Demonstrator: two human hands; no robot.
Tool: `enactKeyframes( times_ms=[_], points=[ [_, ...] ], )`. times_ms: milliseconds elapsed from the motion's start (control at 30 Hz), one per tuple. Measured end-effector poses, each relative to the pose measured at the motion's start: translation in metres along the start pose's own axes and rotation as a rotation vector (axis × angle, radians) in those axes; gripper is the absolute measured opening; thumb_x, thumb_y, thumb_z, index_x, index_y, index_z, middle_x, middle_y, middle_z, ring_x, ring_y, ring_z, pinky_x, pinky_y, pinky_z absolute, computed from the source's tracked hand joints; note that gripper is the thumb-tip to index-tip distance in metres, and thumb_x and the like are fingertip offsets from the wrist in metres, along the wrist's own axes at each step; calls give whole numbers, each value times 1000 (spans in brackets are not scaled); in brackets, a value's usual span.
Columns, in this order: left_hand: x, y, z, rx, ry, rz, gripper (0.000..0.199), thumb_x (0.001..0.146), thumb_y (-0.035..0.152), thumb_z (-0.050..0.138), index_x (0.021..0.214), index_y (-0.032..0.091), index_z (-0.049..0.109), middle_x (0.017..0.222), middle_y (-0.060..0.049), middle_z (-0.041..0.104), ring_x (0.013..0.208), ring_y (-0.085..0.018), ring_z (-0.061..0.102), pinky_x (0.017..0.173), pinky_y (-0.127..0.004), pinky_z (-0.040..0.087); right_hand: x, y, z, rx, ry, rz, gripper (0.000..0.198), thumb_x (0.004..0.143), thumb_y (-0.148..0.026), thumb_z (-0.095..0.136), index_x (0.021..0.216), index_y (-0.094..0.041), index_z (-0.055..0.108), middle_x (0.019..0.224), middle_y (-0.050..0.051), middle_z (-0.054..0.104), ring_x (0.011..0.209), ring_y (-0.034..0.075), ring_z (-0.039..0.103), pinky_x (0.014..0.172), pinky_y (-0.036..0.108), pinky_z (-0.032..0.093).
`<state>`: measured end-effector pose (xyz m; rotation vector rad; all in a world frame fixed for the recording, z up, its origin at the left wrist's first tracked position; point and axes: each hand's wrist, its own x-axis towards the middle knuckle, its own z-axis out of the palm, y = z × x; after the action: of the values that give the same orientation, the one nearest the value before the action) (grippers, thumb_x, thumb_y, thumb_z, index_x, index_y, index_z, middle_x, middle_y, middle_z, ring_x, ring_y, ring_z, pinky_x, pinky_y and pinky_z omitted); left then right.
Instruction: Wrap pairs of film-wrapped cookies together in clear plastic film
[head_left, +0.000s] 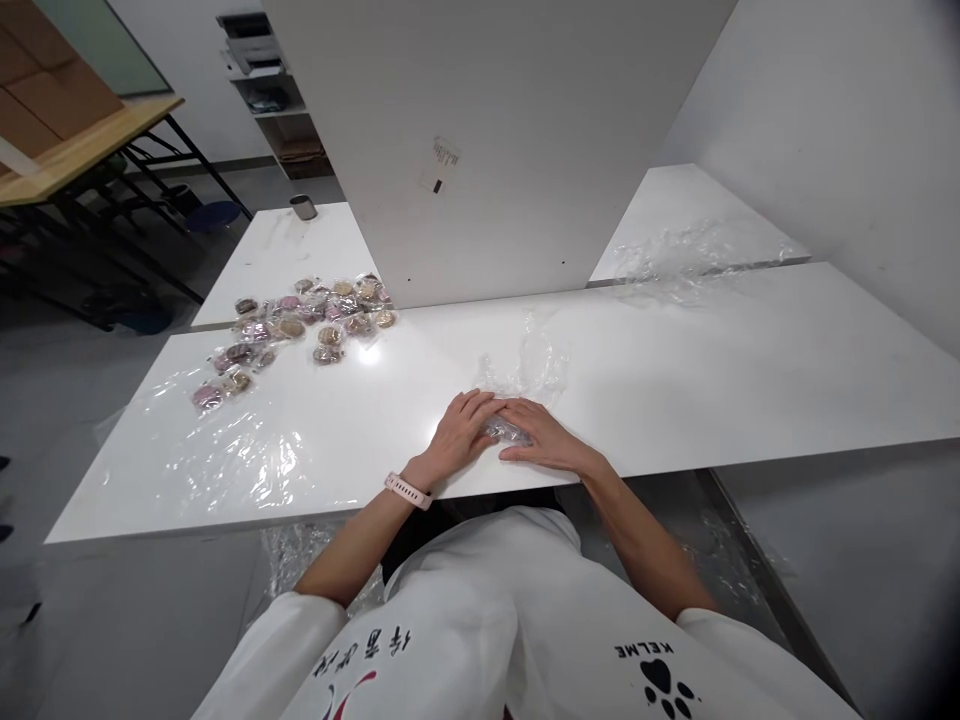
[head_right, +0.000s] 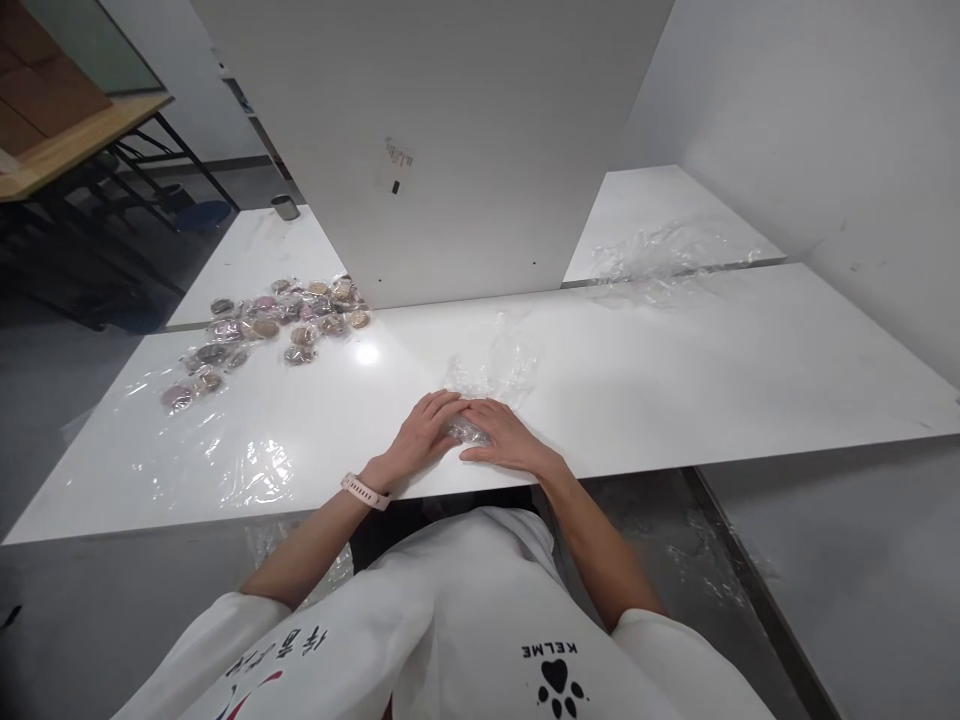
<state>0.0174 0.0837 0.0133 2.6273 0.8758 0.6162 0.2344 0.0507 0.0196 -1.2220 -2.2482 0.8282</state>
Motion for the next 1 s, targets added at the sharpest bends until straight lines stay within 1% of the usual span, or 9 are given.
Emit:
enactKeyframes(
  times_ms=[100, 167, 233, 300, 400, 600, 733, 900, 1000],
  points=[
    [1, -5, 2, -38, -28, 27, 48, 98, 36, 54, 143, 26, 43, 137, -10, 58, 130, -25, 52, 111, -49, 44, -10, 2, 1, 230, 131, 67, 43, 93, -51, 57, 128, -26, 66, 134, 6, 64, 126, 24, 56, 112, 45, 39],
    [0, -3, 5, -33, -14, 41, 40, 99, 38, 52, 136, 24, 51, 134, -10, 60, 128, -25, 54, 110, -48, 46, -22, 9, -1, 342, 378, 285, 44, 97, -55, 47, 111, -21, 72, 117, 8, 71, 110, 23, 65, 99, 41, 48],
    [-1, -1, 7, -18, -4, 48, 35, 99, 38, 51, 130, 22, 56, 132, -10, 61, 127, -25, 54, 110, -48, 46, -33, 19, -7, 230, 673, 588, 53, 96, -61, 42, 100, -17, 73, 101, 11, 73, 95, 25, 67, 87, 41, 51],
    [-2, 0, 10, -9, -4, 47, 34, 99, 37, 52, 128, 22, 58, 132, -10, 62, 128, -25, 54, 110, -49, 46, -38, 29, -15, -50, 806, 780, 56, 90, -66, 47, 97, -16, 72, 95, 12, 70, 90, 27, 64, 86, 44, 48],
    [-3, 0, 12, 3, 3, 47, 35, 98, 37, 53, 129, 22, 58, 133, -10, 62, 129, -26, 53, 111, -49, 45, -25, 39, -26, -258, 670, 742, 45, 80, -60, 62, 96, -18, 70, 93, 10, 69, 90, 27, 62, 89, 46, 44],
    [-6, 4, 15, 58, -5, 51, 35, 97, 33, 56, 129, 21, 57, 141, -12, 58, 139, -26, 46, 113, -51, 44, 61, 36, -21, 281, 391, 560, 18, 75, -37, 60, 81, -20, 63, 79, 1, 67, 60, 13, 57, 62, 30, 47],
    [-5, 6, 17, 9, -18, 40, 32, 99, 35, 51, 125, 20, 59, 140, -13, 58, 141, -28, 43, 112, -54, 43, 95, 23, -15, 292, 295, 469, 15, 69, -26, 66, 81, -19, 67, 79, 1, 67, 63, 12, 57, 64, 27, 48],
    [1, 4, 9, -259, 20, -94, 38, 100, 45, 45, 118, 18, 65, 115, -12, 70, 112, -25, 60, 101, -46, 50, 56, 15, -33, 402, 53, 237, 54, 86, -38, 61, 138, -26, 55, 138, 8, 58, 103, 18, 64, 89, 34, 52],
    [8, 5, -3, -413, -10, -268, 35, 99, 45, 47, 107, 20, 71, 99, -8, 71, 97, -23, 63, 87, -38, 53, 13, 15, -40, 449, -104, 188, 61, 88, -46, 61, 146, -30, 48, 147, 7, 51, 126, 24, 55, 99, 39, 49]
  ],
)
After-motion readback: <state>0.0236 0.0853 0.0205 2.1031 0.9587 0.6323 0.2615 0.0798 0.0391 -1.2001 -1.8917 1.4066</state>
